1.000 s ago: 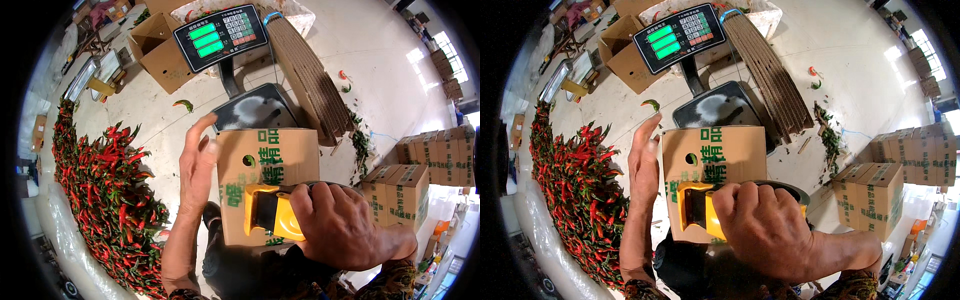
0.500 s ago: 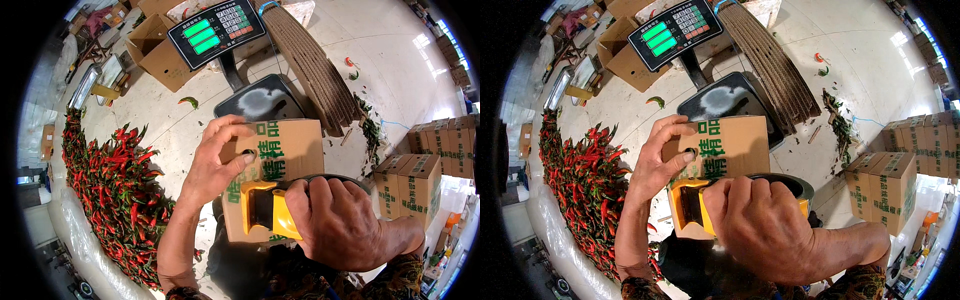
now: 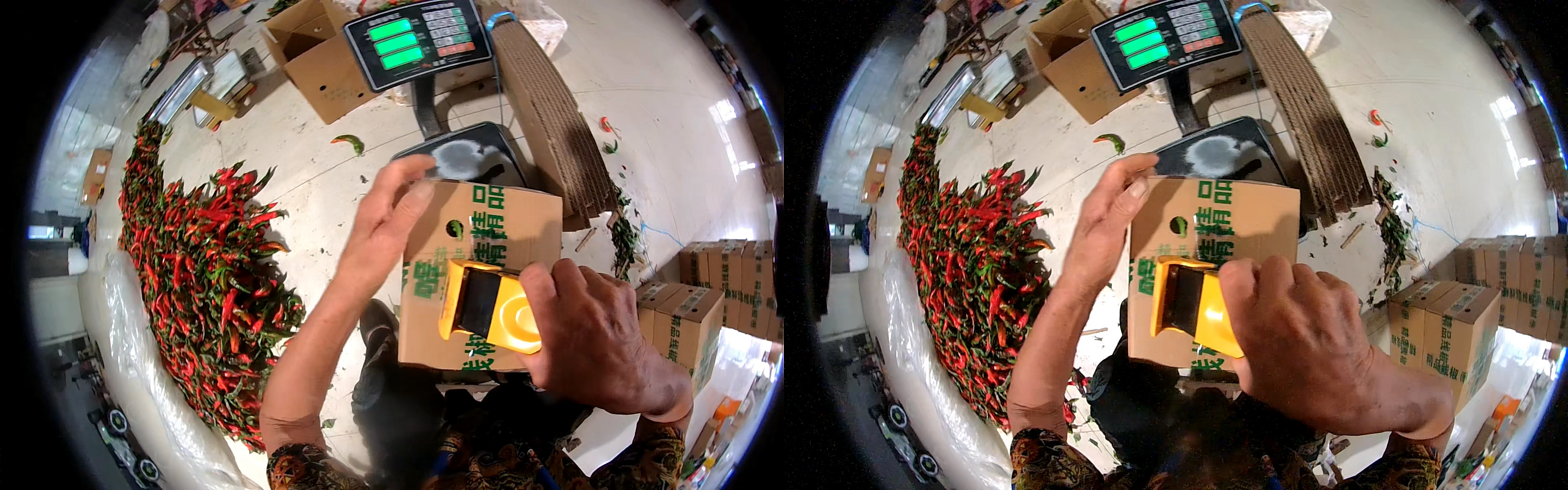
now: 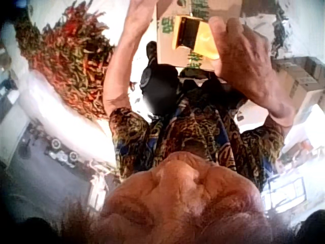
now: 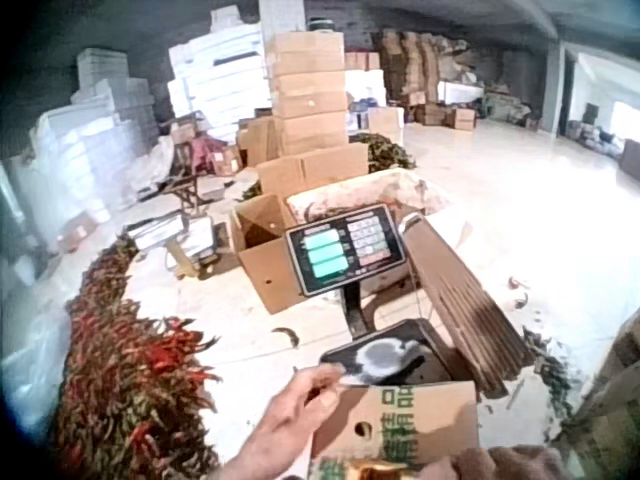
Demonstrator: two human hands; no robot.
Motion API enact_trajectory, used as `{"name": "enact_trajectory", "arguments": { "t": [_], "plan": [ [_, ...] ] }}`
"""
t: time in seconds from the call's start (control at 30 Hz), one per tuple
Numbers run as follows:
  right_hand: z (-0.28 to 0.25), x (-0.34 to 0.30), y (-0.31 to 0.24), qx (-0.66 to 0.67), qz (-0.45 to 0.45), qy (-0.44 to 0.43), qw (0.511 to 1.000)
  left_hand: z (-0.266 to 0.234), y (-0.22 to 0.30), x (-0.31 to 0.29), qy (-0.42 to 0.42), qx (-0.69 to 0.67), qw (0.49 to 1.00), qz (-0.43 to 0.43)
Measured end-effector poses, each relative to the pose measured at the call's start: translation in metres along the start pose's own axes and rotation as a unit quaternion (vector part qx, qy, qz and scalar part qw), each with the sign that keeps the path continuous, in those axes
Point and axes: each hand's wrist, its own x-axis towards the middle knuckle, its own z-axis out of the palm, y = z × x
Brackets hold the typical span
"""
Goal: The person sorts red chili peppers by hand from a large pile on the floor into a cardboard box, then seals the box with a tape dispenser and places it on a stack of other boxes.
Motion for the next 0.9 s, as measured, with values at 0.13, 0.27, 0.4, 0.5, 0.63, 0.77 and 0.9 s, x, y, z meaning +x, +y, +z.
{"name": "enact_trajectory", "arguments": {
  "t": [0.13, 0.27, 0.4, 0.5, 0.63, 0.77, 0.9],
  "plan": [
    [0.003, -0.001, -0.002, 0.032, 0.044, -0.014, 0.998, 0.017, -0.024, -0.007, 0.063, 0.174, 0.975, 0.127],
    [0.002, -0.001, 0.000, 0.019, 0.049, -0.024, 0.998, 0.033, -0.018, -0.017, 0.095, 0.371, 0.915, 0.128],
    [0.001, 0.001, 0.006, 0.016, 0.029, -0.013, 0.999, 0.037, -0.007, -0.015, 0.052, 0.453, 0.875, 0.163],
    [-0.006, 0.003, 0.012, 0.018, 0.028, -0.042, 0.999, 0.036, -0.003, -0.011, 0.049, 0.482, 0.867, 0.117],
    [-0.005, -0.013, 0.029, 0.001, 0.009, 0.010, 1.000, 0.038, -0.004, -0.001, 0.042, 0.495, 0.864, 0.089],
    [-0.004, -0.054, 0.061, 0.021, 0.046, 0.021, 0.998, 0.039, 0.007, -0.001, 0.021, 0.511, 0.858, 0.045],
    [0.018, -0.096, 0.077, 0.042, 0.085, 0.059, 0.994, 0.040, -0.003, 0.002, 0.036, 0.522, 0.851, 0.052]
  ]
}}
